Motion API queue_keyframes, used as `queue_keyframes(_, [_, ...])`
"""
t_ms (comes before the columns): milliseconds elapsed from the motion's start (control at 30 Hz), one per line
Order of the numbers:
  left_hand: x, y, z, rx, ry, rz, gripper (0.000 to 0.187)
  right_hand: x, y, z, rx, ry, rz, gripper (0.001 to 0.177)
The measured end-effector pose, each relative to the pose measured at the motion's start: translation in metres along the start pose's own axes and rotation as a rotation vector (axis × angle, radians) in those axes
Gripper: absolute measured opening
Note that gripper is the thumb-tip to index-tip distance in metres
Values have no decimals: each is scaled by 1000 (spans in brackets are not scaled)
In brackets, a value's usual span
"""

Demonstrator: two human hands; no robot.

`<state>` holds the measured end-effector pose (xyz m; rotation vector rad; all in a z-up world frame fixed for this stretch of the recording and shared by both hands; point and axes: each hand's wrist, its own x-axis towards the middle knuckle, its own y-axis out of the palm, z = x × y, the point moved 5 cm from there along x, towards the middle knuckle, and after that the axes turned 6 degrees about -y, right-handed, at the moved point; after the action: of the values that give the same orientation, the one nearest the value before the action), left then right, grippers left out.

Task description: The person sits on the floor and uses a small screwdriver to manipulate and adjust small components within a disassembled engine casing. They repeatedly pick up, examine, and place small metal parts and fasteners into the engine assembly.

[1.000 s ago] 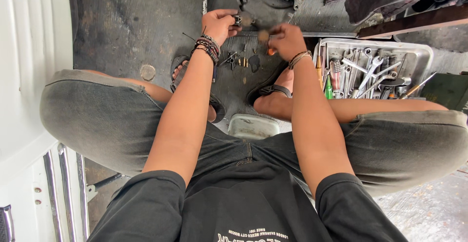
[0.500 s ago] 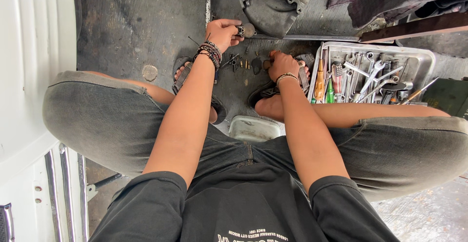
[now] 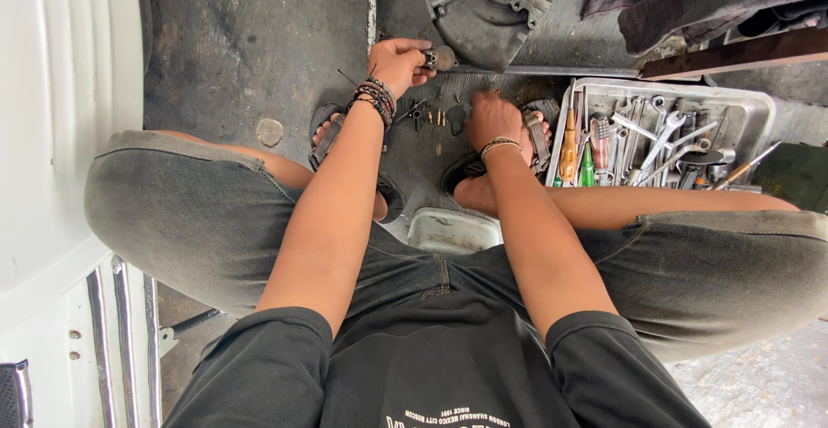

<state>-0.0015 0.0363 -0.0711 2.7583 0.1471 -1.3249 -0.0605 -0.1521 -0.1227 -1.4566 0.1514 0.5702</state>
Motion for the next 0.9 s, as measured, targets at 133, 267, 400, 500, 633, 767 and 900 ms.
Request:
queue_keyframes(133, [2,-4,4,9,14,8,23,2,22,11,49,-159,-7,56])
queue_keyframes(267, [10,-8,15,-38,83,65,30,-4,30,16,52,-187,-34,39])
queue_keyframes(400, [2,-7,12,-36,59,61,31,3,44,11,-25,-188,-60,19])
queue_keyframes(500, [13,-7,18,13,84,88,29,2,38,11,-17,-161,-63,16])
queue_keyframes(633, [9,-6,12,42,98,104,29,7,34,8,-49,-141,-104,11])
queue_keyframes(767, [13,-3,15,43,71,109,30,15,45,-11,112,-81,-67,4])
queue_keyframes(900, [4,2,6,-7,-27,28,23,18,39,-31,469,126,165,17])
